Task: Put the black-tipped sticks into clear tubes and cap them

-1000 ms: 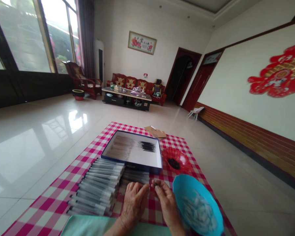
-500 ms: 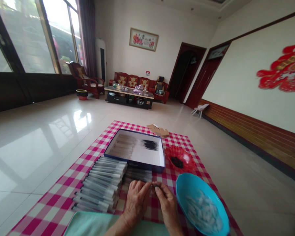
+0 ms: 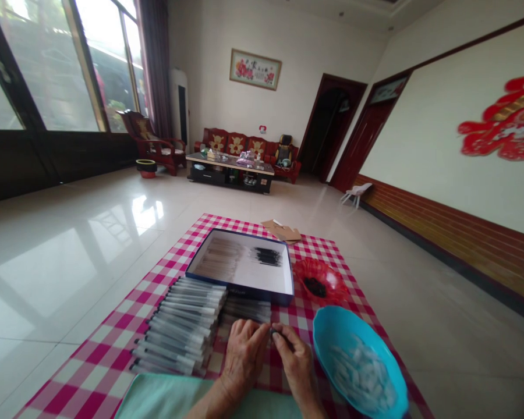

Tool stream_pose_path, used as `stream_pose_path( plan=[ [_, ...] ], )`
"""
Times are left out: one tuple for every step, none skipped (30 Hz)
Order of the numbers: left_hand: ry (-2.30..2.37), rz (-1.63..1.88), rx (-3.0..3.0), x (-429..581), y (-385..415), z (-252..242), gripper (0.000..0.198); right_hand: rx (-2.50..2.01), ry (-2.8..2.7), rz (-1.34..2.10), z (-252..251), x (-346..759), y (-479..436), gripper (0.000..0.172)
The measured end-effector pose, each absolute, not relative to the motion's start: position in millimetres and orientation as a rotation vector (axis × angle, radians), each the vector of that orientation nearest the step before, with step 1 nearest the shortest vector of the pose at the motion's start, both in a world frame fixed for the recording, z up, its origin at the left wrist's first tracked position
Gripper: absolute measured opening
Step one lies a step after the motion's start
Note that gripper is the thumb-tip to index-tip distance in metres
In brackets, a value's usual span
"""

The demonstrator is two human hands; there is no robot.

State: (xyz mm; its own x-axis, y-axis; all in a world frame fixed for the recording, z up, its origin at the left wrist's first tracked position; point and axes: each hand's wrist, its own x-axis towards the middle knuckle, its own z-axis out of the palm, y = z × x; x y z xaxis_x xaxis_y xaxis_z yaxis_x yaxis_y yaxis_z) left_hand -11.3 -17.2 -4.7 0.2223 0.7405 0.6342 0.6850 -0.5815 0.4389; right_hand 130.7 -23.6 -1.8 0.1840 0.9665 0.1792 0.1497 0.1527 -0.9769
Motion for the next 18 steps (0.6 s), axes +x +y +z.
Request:
stream_pose_path(
  plan=[
    [1.409,1.303,2.406,-11,-17,-5,0.024,-1.265,-1.242,0.866,-1,131,-24,0.024],
    [1.412,1.299,2.408,-11,-17,-5,0.024,-1.266,-1.253,0.860,0,131,-24,0.023],
    [1.412,1.293,2.410,-11,-17,-5,0.024,-1.269,-1.264,0.854,1,131,-25,0.023],
    [1.409,1.285,2.415,-11,-17,-5,0.025,-1.273,-1.274,0.845,2,130,-25,0.022],
    [1.399,1.275,2.422,-12,-17,-5,0.025,-1.277,-1.284,0.834,3,130,-26,0.022],
    [1.382,1.267,2.430,-12,-18,-5,0.026,-1.283,-1.293,0.822,4,129,-26,0.022],
    [1.358,1.257,2.438,-13,-18,-4,0.027,-1.287,-1.302,0.809,5,129,-26,0.021],
    [1.334,1.251,2.444,-13,-18,-4,0.029,-1.291,-1.310,0.796,6,128,-26,0.021],
    [1.312,1.248,2.449,-14,-18,-5,0.030,-1.294,-1.318,0.783,6,128,-26,0.021],
    [1.296,1.247,2.451,-14,-18,-6,0.031,-1.293,-1.325,0.771,7,128,-26,0.021],
    [1.285,1.246,2.452,-14,-17,-7,0.032,-1.289,-1.335,0.759,7,128,-26,0.020],
    [1.283,1.255,2.449,-13,-17,-10,0.032,-1.281,-1.349,0.746,8,128,-27,0.020],
    [1.285,1.273,2.442,-13,-16,-12,0.032,-1.271,-1.367,0.733,8,129,-27,0.020],
    [1.290,1.301,2.428,-12,-16,-14,0.031,-1.260,-1.386,0.719,8,129,-27,0.020],
    [1.295,1.330,2.408,-12,-16,-16,0.030,-1.251,-1.403,0.705,7,130,-27,0.020],
    [1.297,1.351,2.388,-11,-15,-18,0.029,-1.246,-1.414,0.694,7,130,-27,0.020],
    [1.296,1.359,2.370,-11,-15,-19,0.026,-1.249,-1.417,0.688,6,131,-27,0.020],
    [1.292,1.353,2.357,-11,-15,-20,0.024,-1.255,-1.414,0.688,5,131,-27,0.019]
  ],
)
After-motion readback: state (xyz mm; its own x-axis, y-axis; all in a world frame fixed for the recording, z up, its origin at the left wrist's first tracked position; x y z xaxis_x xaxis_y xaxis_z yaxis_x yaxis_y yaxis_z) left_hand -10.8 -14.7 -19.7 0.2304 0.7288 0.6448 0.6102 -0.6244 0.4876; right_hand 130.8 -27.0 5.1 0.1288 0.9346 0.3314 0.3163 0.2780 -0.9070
